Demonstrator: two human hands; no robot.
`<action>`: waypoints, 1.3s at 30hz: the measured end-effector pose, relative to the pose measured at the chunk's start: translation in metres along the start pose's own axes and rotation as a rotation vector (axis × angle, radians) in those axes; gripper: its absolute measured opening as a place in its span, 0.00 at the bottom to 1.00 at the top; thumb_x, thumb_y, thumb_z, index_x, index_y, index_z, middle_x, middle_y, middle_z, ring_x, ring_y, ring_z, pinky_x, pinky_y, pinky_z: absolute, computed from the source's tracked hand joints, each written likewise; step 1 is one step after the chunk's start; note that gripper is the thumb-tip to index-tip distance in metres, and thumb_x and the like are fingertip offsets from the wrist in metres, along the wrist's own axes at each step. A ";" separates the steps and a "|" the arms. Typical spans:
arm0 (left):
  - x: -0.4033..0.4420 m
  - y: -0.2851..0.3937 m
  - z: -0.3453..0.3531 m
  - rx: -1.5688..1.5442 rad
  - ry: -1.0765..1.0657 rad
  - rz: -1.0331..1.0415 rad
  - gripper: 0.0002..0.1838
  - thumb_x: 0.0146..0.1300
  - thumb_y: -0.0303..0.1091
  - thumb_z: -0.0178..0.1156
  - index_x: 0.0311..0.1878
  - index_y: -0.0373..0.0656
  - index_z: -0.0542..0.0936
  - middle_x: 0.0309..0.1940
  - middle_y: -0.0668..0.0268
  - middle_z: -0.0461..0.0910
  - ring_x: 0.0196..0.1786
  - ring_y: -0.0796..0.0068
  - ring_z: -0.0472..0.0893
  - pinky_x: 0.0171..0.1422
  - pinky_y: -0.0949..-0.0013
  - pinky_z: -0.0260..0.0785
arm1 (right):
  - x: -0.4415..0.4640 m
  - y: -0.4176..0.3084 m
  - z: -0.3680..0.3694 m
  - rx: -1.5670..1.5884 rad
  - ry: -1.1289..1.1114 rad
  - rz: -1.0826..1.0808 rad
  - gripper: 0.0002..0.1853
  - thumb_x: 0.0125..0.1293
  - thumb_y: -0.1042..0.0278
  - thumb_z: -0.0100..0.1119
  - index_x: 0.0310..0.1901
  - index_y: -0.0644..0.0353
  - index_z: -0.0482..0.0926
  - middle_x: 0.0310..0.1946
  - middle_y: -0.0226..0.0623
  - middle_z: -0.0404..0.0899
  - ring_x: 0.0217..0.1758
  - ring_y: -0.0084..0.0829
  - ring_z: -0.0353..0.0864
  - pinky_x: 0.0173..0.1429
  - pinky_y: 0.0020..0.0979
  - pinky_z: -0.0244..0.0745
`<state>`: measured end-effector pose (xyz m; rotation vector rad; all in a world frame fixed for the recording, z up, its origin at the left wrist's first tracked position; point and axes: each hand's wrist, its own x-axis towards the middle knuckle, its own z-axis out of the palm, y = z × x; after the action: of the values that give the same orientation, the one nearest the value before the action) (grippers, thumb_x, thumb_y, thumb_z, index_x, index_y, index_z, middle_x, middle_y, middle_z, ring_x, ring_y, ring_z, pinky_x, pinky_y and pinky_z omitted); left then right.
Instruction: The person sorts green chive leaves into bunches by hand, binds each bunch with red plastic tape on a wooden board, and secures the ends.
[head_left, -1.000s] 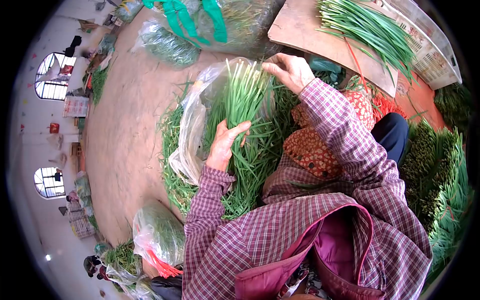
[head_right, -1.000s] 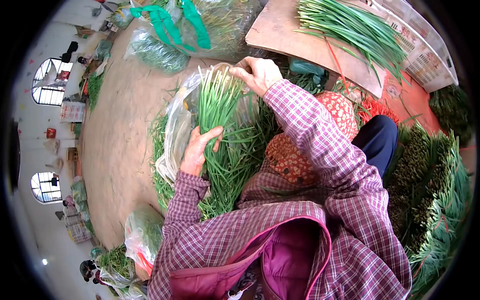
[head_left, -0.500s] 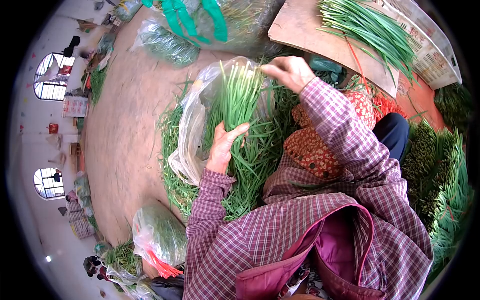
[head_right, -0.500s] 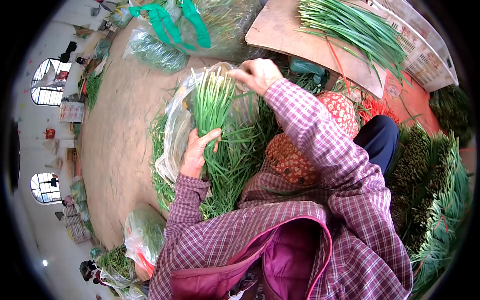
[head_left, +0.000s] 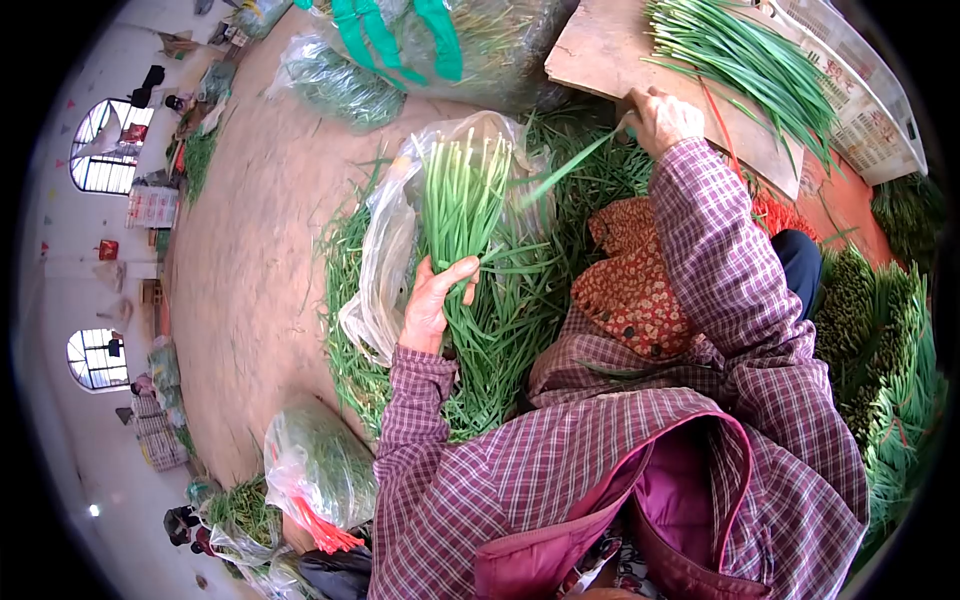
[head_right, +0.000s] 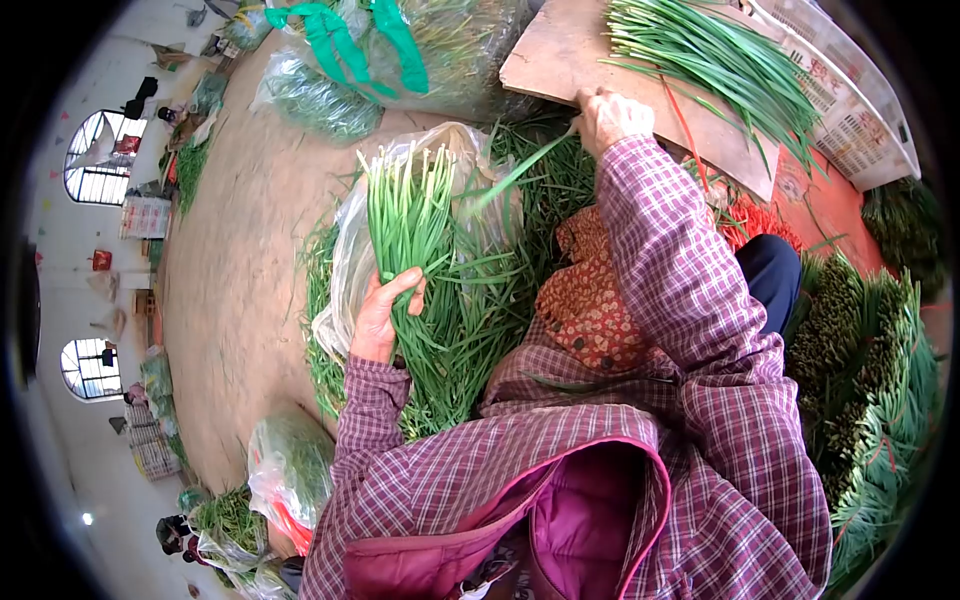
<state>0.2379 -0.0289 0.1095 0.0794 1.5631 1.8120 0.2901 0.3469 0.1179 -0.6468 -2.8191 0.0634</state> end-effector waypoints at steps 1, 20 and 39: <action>-0.001 0.004 0.003 -0.004 -0.022 -0.004 0.15 0.54 0.29 0.68 0.44 0.38 0.76 0.28 0.64 0.79 0.25 0.76 0.77 0.22 0.74 0.66 | -0.003 -0.011 -0.010 0.168 -0.042 -0.004 0.15 0.67 0.52 0.54 0.49 0.50 0.78 0.32 0.41 0.83 0.40 0.36 0.84 0.44 0.39 0.79; -0.008 0.001 0.011 -0.019 -0.016 -0.017 0.15 0.57 0.31 0.64 0.45 0.37 0.75 0.21 0.64 0.74 0.16 0.76 0.70 0.22 0.73 0.61 | -0.008 -0.036 -0.030 0.309 0.323 -0.132 0.09 0.65 0.56 0.56 0.40 0.50 0.80 0.35 0.35 0.82 0.31 0.31 0.83 0.36 0.34 0.81; -0.013 0.005 0.024 0.018 0.004 -0.020 0.17 0.53 0.30 0.69 0.44 0.37 0.75 0.28 0.62 0.78 0.22 0.75 0.74 0.21 0.74 0.64 | -0.025 -0.056 -0.027 0.465 0.269 -0.337 0.11 0.58 0.65 0.61 0.44 0.51 0.80 0.32 0.36 0.77 0.32 0.37 0.82 0.35 0.37 0.81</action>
<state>0.2564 -0.0159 0.1251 0.0679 1.5780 1.7838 0.2949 0.2857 0.1441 -0.0672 -2.4797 0.5091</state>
